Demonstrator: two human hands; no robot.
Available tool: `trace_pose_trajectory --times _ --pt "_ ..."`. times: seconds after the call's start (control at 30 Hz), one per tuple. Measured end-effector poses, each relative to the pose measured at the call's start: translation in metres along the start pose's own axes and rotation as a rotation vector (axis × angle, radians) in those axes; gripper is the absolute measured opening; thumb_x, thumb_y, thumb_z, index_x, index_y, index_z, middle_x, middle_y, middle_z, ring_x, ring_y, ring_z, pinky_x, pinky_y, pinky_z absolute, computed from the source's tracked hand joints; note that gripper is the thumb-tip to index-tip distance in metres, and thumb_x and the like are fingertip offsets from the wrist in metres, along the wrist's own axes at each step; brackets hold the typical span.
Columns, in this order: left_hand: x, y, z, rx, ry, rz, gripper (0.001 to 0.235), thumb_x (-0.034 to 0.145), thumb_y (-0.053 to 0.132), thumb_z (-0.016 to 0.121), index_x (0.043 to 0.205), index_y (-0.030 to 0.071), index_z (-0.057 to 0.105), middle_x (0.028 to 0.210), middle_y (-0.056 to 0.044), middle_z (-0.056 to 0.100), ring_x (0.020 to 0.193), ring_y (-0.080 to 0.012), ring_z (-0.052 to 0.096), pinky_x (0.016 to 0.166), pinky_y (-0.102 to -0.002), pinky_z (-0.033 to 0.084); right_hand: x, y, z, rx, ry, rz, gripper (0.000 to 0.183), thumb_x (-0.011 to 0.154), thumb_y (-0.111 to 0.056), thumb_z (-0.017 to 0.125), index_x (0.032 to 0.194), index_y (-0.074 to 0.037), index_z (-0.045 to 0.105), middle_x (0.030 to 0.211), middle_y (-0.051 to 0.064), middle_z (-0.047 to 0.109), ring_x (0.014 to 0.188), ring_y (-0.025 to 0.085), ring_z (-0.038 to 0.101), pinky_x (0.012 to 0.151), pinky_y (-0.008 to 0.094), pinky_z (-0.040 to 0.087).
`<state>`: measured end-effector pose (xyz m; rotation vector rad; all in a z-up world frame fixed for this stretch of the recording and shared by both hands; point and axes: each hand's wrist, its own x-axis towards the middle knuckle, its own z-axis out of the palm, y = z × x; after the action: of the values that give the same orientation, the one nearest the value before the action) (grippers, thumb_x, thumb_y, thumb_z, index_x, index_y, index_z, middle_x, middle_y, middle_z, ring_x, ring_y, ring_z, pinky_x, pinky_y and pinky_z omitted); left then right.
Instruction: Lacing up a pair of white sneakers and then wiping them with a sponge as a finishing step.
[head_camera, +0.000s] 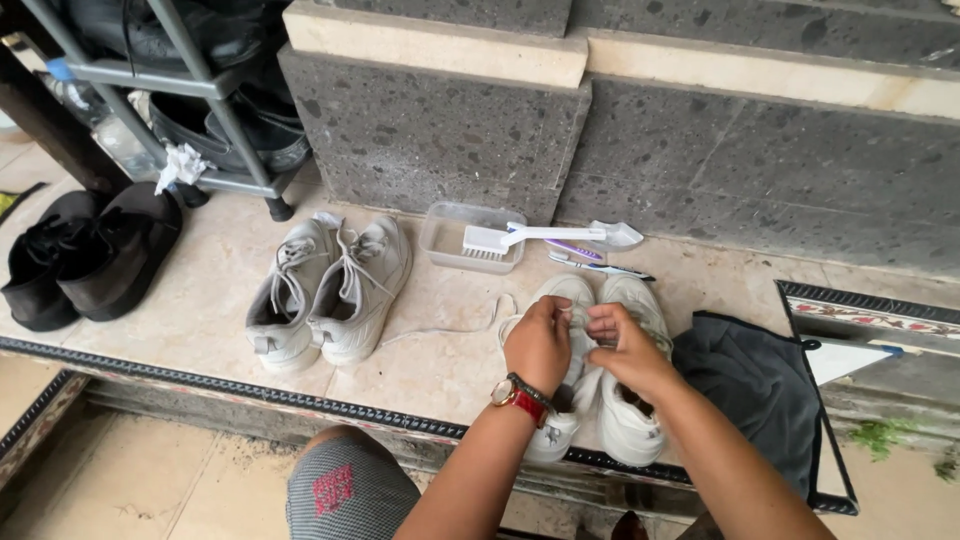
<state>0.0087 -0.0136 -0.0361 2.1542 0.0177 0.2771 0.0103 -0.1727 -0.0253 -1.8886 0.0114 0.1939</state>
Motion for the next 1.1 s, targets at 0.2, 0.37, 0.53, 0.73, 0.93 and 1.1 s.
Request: trace_pose_trajectory --times 0.2,0.37,0.53,0.73,0.93,1.1 --pt "-0.004 0.001 -0.003 0.072 -0.043 -0.021 0.017 0.098 0.024 0.056 0.115 0.025 0.059 0.094 -0.004 0.072 0.093 -0.0313 0.073 0.084 -0.045 0.058 0.019 0.034 -0.016 0.086 -0.057 -0.033 0.076 0.064 0.016 0.063 0.137 -0.003 0.054 0.123 0.016 0.061 0.113 0.024 0.057 0.098 0.04 0.046" --pt "-0.004 -0.006 0.009 0.188 -0.066 -0.003 0.018 0.094 0.027 0.058 0.111 0.027 0.062 0.086 0.0 0.072 0.089 -0.0272 0.074 0.08 -0.042 0.059 0.012 0.036 -0.016 0.149 -0.047 -0.011 0.073 0.065 0.017 0.061 0.135 -0.001 0.057 0.125 0.015 0.062 0.112 0.023 0.056 0.097 0.037 0.045" --pt "-0.006 0.0 0.009 0.215 -0.054 0.004 0.016 0.095 0.023 0.052 0.11 0.026 0.057 0.084 -0.004 0.072 0.085 -0.0287 0.074 0.079 -0.043 0.059 0.016 0.046 -0.019 0.223 -0.05 0.003 0.074 0.064 0.018 0.062 0.135 -0.003 0.058 0.123 0.012 0.062 0.109 0.021 0.057 0.091 0.033 0.046" --pt "-0.006 -0.001 0.016 0.244 -0.057 0.006 0.013 0.094 0.018 0.05 0.105 0.024 0.052 0.085 -0.005 0.072 0.084 -0.0302 0.074 0.078 -0.043 0.058 0.016 0.049 -0.02 0.263 -0.044 -0.001 0.074 0.065 0.02 0.062 0.135 -0.003 0.057 0.122 0.01 0.062 0.106 0.019 0.057 0.086 0.03 0.047" --pt "-0.006 0.0 0.013 0.277 -0.127 0.04 0.014 0.091 0.013 0.051 0.103 0.02 0.047 0.086 -0.009 0.072 0.081 -0.0331 0.074 0.076 -0.045 0.058 0.017 0.053 -0.023 0.28 -0.046 -0.006 0.073 0.065 0.02 0.061 0.135 -0.003 0.057 0.122 0.009 0.063 0.105 0.018 0.057 0.085 0.028 0.047" --pt "-0.004 0.002 0.013 0.289 -0.156 0.052 0.016 0.092 0.011 0.05 0.105 0.016 0.044 0.088 -0.012 0.072 0.082 -0.0347 0.074 0.077 -0.046 0.058 0.018 0.054 -0.025 0.29 -0.054 0.01 0.072 0.066 0.021 0.061 0.134 -0.003 0.057 0.121 0.008 0.064 0.104 0.016 0.057 0.085 0.029 0.049"
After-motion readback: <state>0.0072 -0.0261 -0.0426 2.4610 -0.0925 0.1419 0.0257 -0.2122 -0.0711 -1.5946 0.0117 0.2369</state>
